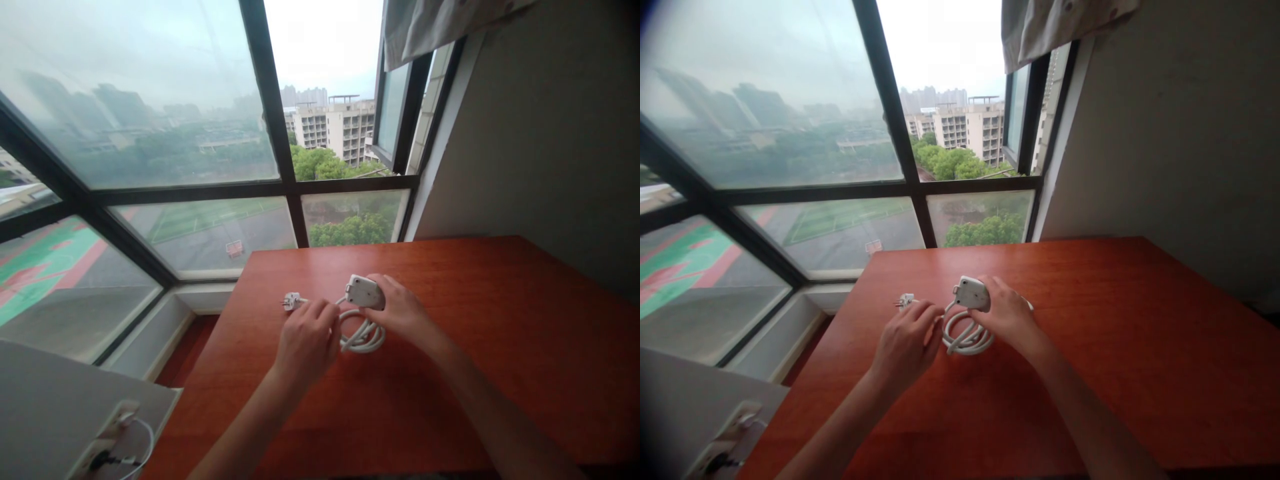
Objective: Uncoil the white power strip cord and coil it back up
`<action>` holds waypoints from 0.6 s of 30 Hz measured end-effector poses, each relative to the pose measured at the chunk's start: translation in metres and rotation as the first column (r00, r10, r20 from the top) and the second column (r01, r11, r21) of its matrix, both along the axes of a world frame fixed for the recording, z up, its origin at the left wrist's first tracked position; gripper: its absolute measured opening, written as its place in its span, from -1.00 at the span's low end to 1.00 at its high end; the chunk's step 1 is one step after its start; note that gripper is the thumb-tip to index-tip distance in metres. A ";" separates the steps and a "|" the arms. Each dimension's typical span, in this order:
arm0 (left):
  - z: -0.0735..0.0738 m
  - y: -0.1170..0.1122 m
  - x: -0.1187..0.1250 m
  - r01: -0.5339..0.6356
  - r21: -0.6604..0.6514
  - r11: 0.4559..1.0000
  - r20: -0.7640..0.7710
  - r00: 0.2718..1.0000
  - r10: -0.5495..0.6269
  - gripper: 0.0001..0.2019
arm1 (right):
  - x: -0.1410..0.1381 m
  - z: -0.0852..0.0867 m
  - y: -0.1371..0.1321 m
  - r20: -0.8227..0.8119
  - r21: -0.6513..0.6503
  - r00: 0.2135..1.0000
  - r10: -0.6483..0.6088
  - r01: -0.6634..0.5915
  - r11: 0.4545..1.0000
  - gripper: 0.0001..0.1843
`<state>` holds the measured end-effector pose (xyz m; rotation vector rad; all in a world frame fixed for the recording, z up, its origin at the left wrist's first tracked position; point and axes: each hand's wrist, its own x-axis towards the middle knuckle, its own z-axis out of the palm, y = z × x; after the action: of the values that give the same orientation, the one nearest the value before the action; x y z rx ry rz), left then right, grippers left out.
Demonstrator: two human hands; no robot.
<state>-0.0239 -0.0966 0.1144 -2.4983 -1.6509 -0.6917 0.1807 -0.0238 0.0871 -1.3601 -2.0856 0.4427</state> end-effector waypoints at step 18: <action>-0.036 0.024 -0.001 -0.117 -0.009 0.993 0.243 0.963 0.116 -0.75 | 0.029 0.000 0.013 -0.287 -0.058 0.943 0.169 -0.193 0.979 -0.72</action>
<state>-0.0248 -0.0730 0.0788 -2.3674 -1.8512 -1.0226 0.2093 -0.0106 0.0866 -1.0820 -1.9781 0.7655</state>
